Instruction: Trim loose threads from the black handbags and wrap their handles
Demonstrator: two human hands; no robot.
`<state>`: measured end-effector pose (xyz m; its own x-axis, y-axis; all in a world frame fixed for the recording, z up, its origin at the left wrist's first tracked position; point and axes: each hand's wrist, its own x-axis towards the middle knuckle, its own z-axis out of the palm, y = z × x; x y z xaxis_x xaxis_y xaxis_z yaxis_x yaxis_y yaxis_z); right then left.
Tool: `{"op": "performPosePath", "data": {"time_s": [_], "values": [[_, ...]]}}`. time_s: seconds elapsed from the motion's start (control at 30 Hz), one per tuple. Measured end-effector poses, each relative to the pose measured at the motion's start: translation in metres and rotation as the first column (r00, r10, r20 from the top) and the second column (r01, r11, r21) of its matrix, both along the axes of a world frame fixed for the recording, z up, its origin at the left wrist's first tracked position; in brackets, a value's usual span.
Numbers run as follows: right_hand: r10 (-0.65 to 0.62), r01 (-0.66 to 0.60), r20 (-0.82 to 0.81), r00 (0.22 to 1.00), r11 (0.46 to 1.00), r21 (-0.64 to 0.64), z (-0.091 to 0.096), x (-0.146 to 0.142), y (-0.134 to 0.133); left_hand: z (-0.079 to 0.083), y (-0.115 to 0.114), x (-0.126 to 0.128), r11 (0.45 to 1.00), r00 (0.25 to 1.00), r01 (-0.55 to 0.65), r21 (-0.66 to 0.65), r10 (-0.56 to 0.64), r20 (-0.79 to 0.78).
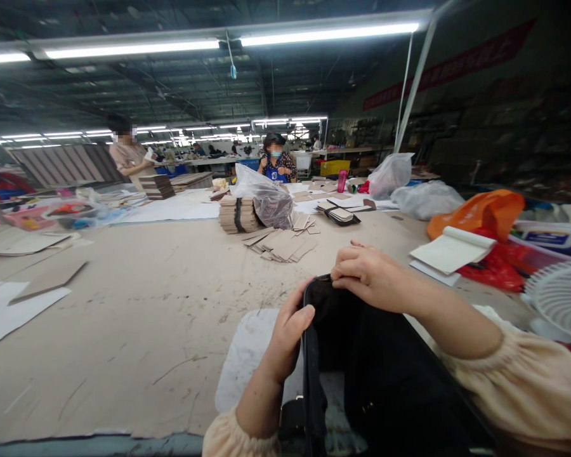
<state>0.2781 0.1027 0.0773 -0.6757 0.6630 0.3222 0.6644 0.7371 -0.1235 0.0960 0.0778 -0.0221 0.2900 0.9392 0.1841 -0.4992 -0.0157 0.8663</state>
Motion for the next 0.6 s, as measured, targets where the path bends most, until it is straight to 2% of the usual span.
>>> {"op": "performPosePath", "data": {"time_s": [0.17, 0.27, 0.43, 0.6], "values": [[0.027, -0.027, 0.032, 0.999, 1.0, -0.012, 0.002, -0.001, -0.001, 0.006, -0.004, -0.002, 1.0, 1.0, 0.013, 0.023, -0.012, -0.023], [0.032, -0.032, -0.006, 0.999, 0.999, 0.002, -0.001, -0.001, -0.001, 0.009, -0.006, -0.003, 0.999, 0.999, 0.009, 0.033, -0.007, -0.049], [-0.078, 0.085, -0.147, 0.986, 0.996, 0.038, -0.01, -0.002, -0.002, 0.008, -0.006, -0.001, 1.0, 0.999, -0.008, -0.004, 0.007, -0.046], [-0.157, 0.168, -0.189, 0.969, 0.985, 0.043, -0.013, -0.003, -0.003, 0.008, -0.006, -0.001, 1.0, 0.999, -0.01, 0.002, 0.01, -0.04]]}}
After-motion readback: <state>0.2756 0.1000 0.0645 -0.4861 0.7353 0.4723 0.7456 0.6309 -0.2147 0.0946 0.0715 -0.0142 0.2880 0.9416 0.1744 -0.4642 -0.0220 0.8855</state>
